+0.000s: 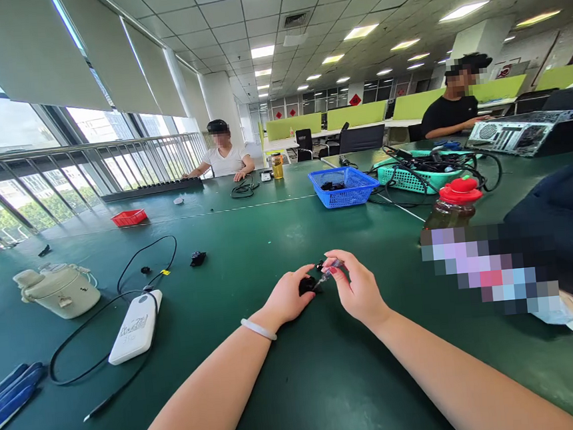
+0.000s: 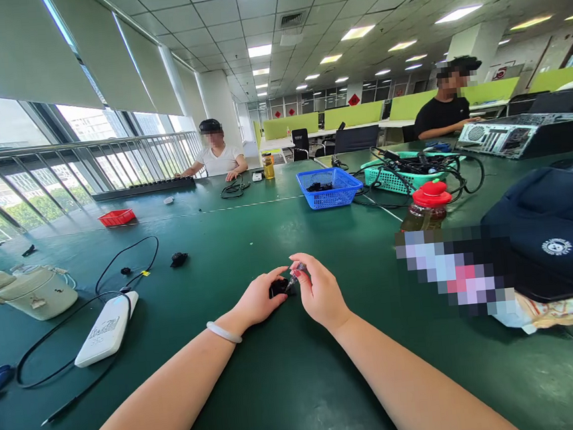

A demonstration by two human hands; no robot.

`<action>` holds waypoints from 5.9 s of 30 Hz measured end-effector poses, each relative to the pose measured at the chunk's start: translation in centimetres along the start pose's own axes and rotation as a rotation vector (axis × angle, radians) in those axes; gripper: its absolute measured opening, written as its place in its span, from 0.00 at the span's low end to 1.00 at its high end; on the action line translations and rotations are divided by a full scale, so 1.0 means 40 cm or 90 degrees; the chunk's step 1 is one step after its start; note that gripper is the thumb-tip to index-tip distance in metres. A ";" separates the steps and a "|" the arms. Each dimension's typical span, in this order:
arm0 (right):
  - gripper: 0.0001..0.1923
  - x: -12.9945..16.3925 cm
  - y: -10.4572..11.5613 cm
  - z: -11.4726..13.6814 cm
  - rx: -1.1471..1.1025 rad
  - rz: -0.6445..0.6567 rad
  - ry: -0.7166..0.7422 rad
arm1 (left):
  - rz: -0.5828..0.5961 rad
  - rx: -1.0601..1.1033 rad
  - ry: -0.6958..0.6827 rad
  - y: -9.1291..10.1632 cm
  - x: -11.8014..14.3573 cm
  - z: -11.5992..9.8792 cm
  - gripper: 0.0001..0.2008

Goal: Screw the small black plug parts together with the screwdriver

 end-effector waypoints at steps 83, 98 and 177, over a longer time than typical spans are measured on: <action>0.21 0.006 -0.028 0.029 0.006 0.117 0.061 | -0.003 -0.029 -0.031 -0.004 0.000 -0.010 0.22; 0.19 0.009 -0.026 0.027 -0.001 0.116 0.049 | -0.001 -0.024 -0.041 -0.004 0.001 -0.009 0.19; 0.23 0.014 -0.014 0.036 0.038 0.043 0.113 | -0.007 -0.006 -0.051 -0.004 0.002 -0.006 0.23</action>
Point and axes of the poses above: each hand's wrist, its own x-axis away from the middle knuckle, its own y-axis out of the back of the hand, z = x × y, the point moved 2 cm from there along -x, towards the middle knuckle, and after that the axes turned 9 degrees about x, right-handed, at the moved point
